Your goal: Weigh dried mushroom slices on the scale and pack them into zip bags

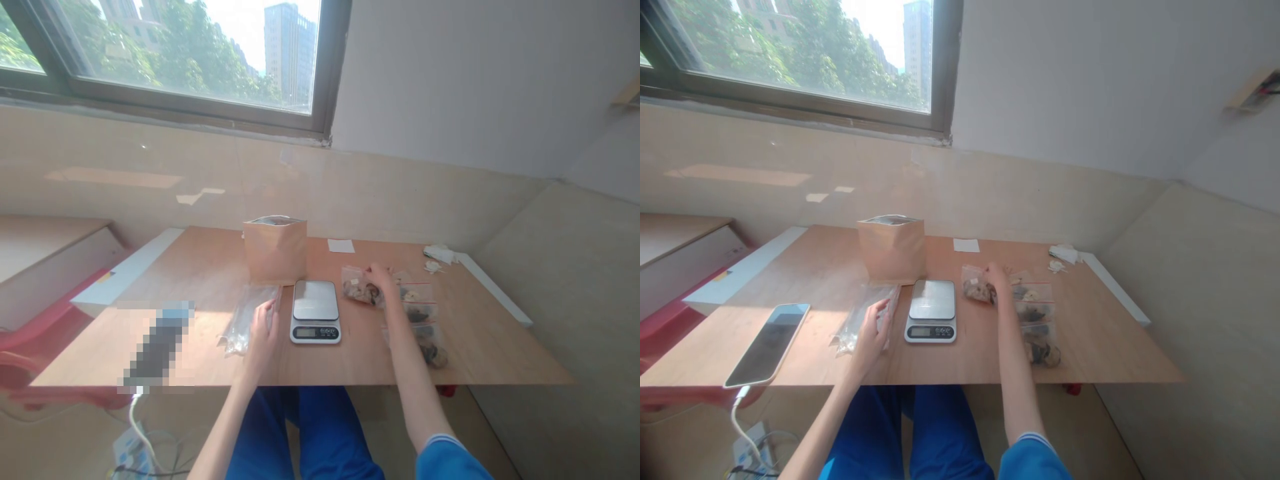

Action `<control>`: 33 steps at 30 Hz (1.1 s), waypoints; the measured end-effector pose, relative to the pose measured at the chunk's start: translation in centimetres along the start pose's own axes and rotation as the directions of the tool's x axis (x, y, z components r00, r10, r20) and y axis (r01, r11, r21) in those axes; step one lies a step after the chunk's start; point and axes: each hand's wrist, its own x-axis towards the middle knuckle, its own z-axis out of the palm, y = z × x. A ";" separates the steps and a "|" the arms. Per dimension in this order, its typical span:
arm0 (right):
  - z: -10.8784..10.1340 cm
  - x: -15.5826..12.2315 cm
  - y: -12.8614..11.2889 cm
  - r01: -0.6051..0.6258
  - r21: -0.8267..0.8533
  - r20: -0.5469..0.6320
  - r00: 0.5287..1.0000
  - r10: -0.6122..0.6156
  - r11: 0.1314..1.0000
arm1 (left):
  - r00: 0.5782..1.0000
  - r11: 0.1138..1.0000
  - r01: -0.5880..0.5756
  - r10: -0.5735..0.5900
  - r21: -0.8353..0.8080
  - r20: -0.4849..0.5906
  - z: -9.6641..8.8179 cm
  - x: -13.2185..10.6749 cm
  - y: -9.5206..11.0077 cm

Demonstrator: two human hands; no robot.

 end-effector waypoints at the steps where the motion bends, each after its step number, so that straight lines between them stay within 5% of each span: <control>1: -0.8 -0.9 -0.4 -0.001 0.014 -0.005 1.000 0.001 1.000 | 1.000 0.993 0.014 -0.012 -0.121 0.014 0.2 -0.5 1.1; 5: -3.6 -5.6 -3.3 0.085 0.203 -0.168 0.984 -0.051 0.975 | 0.986 0.894 0.091 -0.018 -0.438 0.167 0.5 -1.8 6.0; 7: -4.5 -8.5 -5.5 0.191 0.371 -0.287 0.954 -0.083 0.909 | 0.980 0.856 0.116 -0.018 -0.503 0.196 0.3 -2.0 8.2; 11: -5.5 -13.7 -9.7 0.308 0.564 -0.321 0.937 -0.140 0.766 | 0.978 0.793 0.138 -0.012 -0.594 0.210 -0.6 -1.9 10.7; 20: -4.2 -18.4 -13.6 0.354 0.828 -0.207 0.913 -0.351 0.434 | 0.983 0.820 0.140 -0.045 -0.555 0.181 -3.6 -3.4 11.2; 27: -2.7 -18.1 -13.2 0.375 0.828 -0.216 0.900 -0.378 0.418 | 0.971 0.824 0.213 -0.116 -0.526 0.211 -3.6 -3.2 10.5; 33: -2.2 -18.2 -14.0 0.320 0.824 -0.191 0.934 -0.303 0.467 | 0.980 0.911 0.133 -0.062 -0.391 0.189 -3.6 -2.8 10.1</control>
